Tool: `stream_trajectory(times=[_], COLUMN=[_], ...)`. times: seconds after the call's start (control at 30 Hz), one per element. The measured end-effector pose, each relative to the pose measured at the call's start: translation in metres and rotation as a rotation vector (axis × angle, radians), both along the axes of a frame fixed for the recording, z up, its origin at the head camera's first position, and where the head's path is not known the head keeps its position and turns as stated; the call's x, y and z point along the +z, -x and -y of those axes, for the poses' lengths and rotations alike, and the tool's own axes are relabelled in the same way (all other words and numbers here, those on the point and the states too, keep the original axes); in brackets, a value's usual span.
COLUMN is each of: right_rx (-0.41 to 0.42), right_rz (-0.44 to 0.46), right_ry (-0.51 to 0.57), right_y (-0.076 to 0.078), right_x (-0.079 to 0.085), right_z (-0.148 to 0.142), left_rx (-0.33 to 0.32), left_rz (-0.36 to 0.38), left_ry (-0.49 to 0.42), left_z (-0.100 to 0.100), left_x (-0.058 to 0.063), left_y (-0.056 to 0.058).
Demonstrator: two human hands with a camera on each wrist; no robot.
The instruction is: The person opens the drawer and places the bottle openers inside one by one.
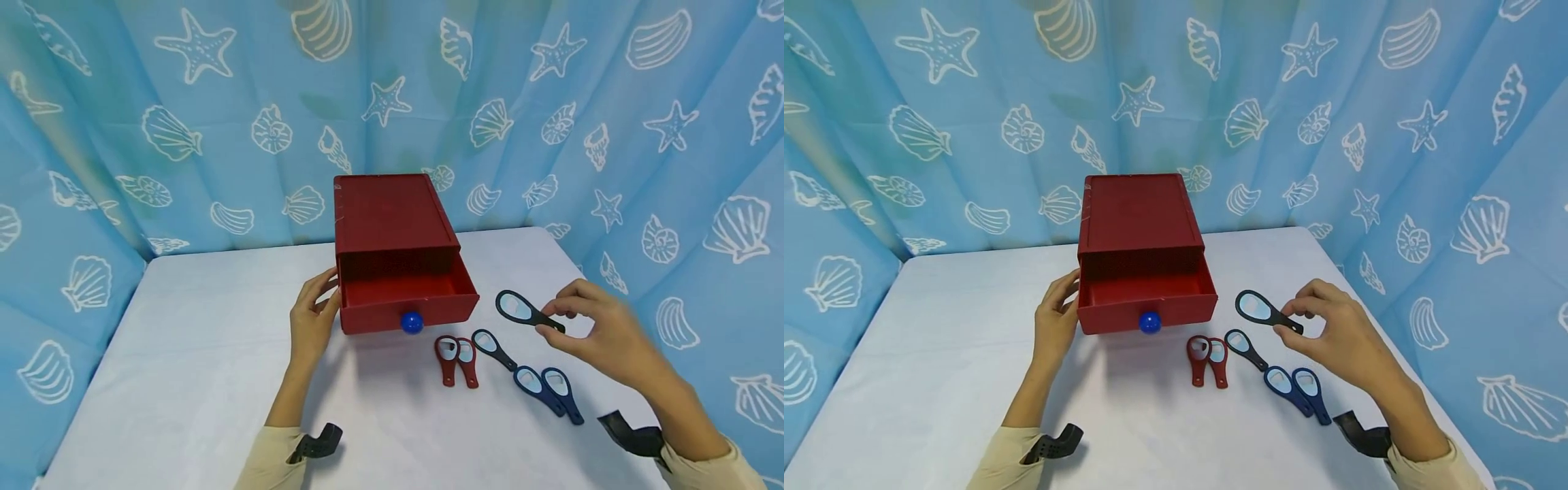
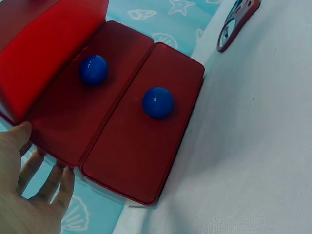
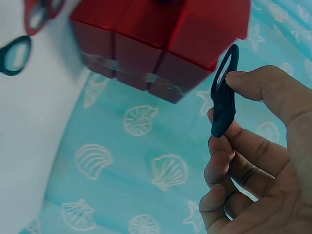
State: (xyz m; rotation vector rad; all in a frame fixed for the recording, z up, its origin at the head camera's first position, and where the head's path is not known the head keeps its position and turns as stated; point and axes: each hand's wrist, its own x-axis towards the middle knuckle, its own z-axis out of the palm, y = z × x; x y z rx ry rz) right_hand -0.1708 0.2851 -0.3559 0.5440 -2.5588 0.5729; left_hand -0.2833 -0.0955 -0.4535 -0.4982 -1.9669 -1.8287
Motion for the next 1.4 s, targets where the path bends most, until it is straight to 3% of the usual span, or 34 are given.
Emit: stream_trajectory(times=[0.23, 0.4, 0.57, 0.77, 1.4], right_rx=[-0.006, 0.022, 0.077, 0.102, 0.147], right_rz=[-0.033, 0.0, 0.027, 0.037, 0.093], right_ry=[0.005, 0.012, 0.021, 0.043, 0.07], right_y=[0.012, 0.025, 0.04, 0.05, 0.064], right_x=[0.025, 0.034, 0.037, 0.038, 0.037], right_z=[0.01, 0.024, 0.04, 0.054, 0.08], left_rx=[-0.004, 0.015, 0.024, 0.022, 0.018], left_rz=[-0.013, -0.013, 0.007, -0.007, 0.01], left_ry=[0.013, 0.017, 0.005, 0.01, -0.011], left_z=[-0.002, -0.001, 0.0, -0.002, -0.003], left_x=[0.003, -0.002, -0.007, -0.006, -0.003], left_y=[0.005, 0.0, -0.006, -0.006, -0.004])
